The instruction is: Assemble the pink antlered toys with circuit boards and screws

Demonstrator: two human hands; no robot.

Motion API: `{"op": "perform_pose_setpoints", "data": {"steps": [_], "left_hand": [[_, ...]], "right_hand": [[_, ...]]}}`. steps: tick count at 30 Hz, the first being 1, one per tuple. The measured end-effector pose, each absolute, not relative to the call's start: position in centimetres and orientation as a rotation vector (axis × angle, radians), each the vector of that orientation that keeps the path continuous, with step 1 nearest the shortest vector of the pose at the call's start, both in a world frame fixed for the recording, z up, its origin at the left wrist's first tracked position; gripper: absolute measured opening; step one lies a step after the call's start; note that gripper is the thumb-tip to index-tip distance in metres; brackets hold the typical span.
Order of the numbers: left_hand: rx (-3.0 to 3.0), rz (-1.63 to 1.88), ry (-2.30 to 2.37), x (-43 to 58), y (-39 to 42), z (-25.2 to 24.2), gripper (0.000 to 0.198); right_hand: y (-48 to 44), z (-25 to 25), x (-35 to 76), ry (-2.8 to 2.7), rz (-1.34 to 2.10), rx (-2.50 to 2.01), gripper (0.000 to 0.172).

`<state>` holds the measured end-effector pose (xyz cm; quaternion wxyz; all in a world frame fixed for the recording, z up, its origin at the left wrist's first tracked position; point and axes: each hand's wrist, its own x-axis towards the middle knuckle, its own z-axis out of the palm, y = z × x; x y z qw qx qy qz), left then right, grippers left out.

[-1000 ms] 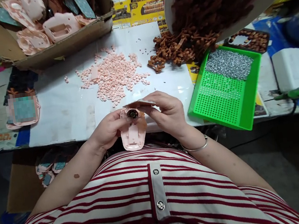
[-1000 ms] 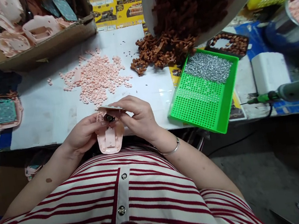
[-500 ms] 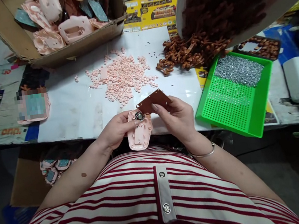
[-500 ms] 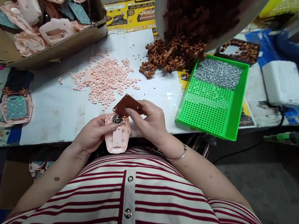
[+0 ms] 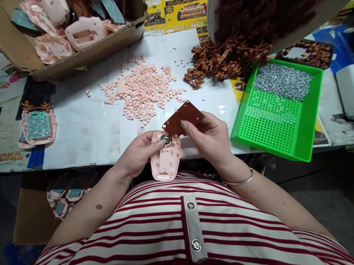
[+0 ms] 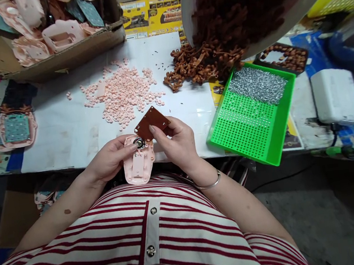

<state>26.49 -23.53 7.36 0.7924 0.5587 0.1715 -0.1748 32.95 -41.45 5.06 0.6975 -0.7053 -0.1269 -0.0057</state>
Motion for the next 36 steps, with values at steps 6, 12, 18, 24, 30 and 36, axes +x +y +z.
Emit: {"op": "perform_pose_setpoints", "data": {"steps": [6, 12, 18, 24, 30, 36], "left_hand": [[1.243, -0.340, 0.327, 26.3, -23.2, 7.4, 0.040], [1.277, -0.314, 0.374, 26.4, -23.3, 7.1, 0.043], [1.285, -0.257, 0.413, 26.4, -23.3, 6.7, 0.043], [1.258, -0.309, 0.421, 26.3, -23.5, 6.8, 0.047], [1.502, -0.207, 0.399, 26.1, -24.0, 7.5, 0.040], [1.757, -0.141, 0.378, 26.4, -24.4, 8.9, 0.020]], "right_hand": [[-41.6, 5.8, 32.6, -0.468, -0.216, -1.678, 0.008], [-42.3, 6.1, 32.5, -0.914, -0.370, -1.757, 0.024], [-42.7, 5.2, 32.2, -1.095, -0.473, -1.734, 0.038], [-41.7, 5.6, 32.0, -0.608, -0.450, -1.817, 0.008], [-40.9, 6.8, 32.2, -0.666, -0.476, -1.896, 0.005], [-40.3, 7.6, 32.4, -0.858, -0.547, -1.907, 0.011]]}}
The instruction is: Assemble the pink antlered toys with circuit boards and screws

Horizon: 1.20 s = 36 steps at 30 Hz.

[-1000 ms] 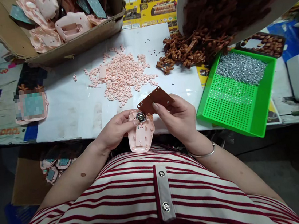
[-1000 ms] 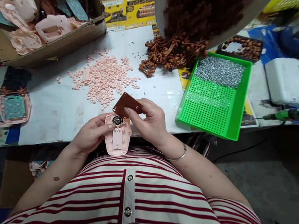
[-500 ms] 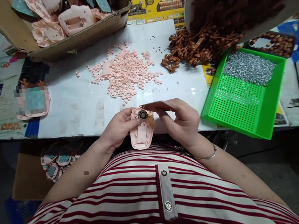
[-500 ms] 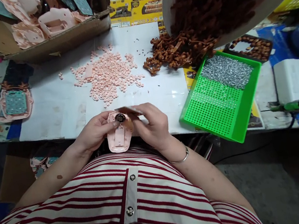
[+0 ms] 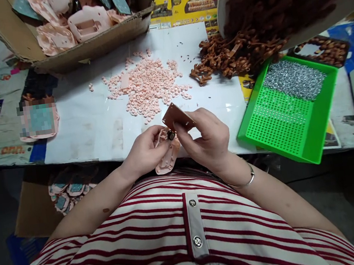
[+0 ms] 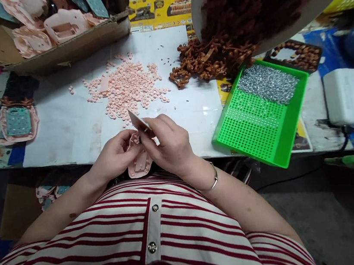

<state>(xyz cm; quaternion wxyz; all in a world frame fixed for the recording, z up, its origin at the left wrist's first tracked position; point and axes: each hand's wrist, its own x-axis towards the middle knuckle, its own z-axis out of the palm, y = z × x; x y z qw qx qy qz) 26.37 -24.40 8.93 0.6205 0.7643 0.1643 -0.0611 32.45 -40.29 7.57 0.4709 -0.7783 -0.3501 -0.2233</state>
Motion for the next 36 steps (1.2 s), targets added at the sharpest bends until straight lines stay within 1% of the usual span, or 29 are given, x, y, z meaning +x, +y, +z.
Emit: {"op": "perform_pose_setpoints", "data": {"steps": [3, 6, 10, 14, 18, 22, 36], "left_hand": [[1.733, -0.156, 0.373, 26.4, -24.2, 8.8, 0.019], [1.614, -0.218, 0.367, 26.4, -24.0, 8.2, 0.027], [1.504, -0.259, 0.392, 26.3, -23.8, 7.6, 0.036], [1.597, -0.230, 0.383, 26.4, -24.0, 7.9, 0.031], [1.773, -0.160, 0.339, 26.4, -24.3, 8.4, 0.023], [1.948, -0.107, 0.335, 26.3, -24.5, 9.0, 0.021], [1.826, -0.161, 0.368, 26.2, -24.8, 8.7, 0.021]], "right_hand": [[-40.3, 7.2, 32.7, -0.868, -0.551, -1.890, 0.012], [-40.4, 6.7, 32.9, -0.740, -0.496, -1.863, 0.005], [-40.6, 6.3, 32.8, -0.564, -0.401, -1.803, 0.003], [-40.5, 6.5, 32.8, -0.498, -0.364, -1.821, 0.002], [-40.2, 7.3, 32.8, -0.492, -0.367, -1.918, 0.010], [-40.1, 8.1, 32.5, -0.551, -0.463, -1.951, 0.016], [-40.6, 8.0, 32.1, -0.545, -0.537, -1.973, 0.011]]}}
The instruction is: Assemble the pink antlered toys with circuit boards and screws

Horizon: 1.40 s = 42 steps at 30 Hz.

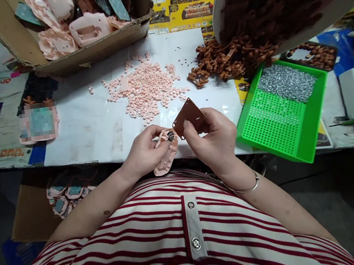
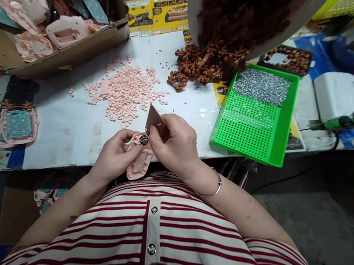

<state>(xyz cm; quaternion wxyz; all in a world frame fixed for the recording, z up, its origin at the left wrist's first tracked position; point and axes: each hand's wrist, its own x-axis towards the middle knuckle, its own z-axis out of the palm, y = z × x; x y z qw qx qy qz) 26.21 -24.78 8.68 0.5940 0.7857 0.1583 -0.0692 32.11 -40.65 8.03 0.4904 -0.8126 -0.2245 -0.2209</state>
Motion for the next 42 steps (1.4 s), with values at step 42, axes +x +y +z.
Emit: {"op": "perform_pose_setpoints", "data": {"steps": [42], "left_hand": [[1.854, -0.114, 0.227, 26.1, -25.0, 7.9, 0.026]], "right_hand": [[-41.8, 5.9, 32.0, -0.502, -0.501, -1.915, 0.049]]}}
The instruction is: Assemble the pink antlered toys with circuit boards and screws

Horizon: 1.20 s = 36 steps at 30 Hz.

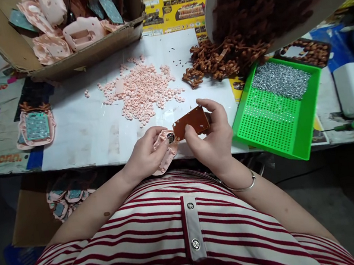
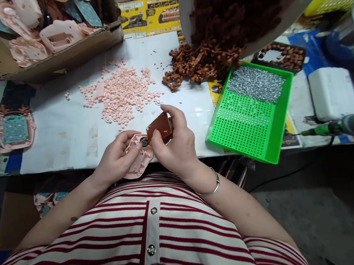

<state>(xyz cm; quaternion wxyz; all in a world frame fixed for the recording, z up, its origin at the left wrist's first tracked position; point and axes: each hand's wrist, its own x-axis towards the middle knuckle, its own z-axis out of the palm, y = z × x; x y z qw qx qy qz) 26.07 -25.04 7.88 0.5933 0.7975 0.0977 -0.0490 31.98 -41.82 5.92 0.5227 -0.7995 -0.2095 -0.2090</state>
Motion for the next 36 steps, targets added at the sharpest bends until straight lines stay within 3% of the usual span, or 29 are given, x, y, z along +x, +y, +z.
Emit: {"op": "perform_pose_setpoints", "data": {"steps": [6, 11, 16, 23, 36], "left_hand": [[1.483, -0.215, 0.375, 26.5, -24.9, 7.9, 0.043], [1.315, -0.291, 0.396, 26.7, -24.6, 7.6, 0.047], [1.261, -0.285, 0.395, 26.9, -24.4, 7.4, 0.040], [1.275, -0.202, 0.393, 26.9, -24.4, 7.4, 0.036], [1.304, -0.147, 0.368, 26.7, -24.2, 7.2, 0.033]], "right_hand": [[-42.2, 5.9, 31.6, -0.810, -0.650, -1.894, 0.061], [-43.1, 5.0, 31.8, -0.993, -0.526, -1.859, 0.069], [-44.0, 4.7, 31.7, -1.261, -0.760, -1.878, 0.059], [-44.2, 4.3, 30.8, -1.477, -0.866, -1.909, 0.025], [-44.0, 4.1, 30.6, -1.535, -0.885, -1.933, 0.022]]}}
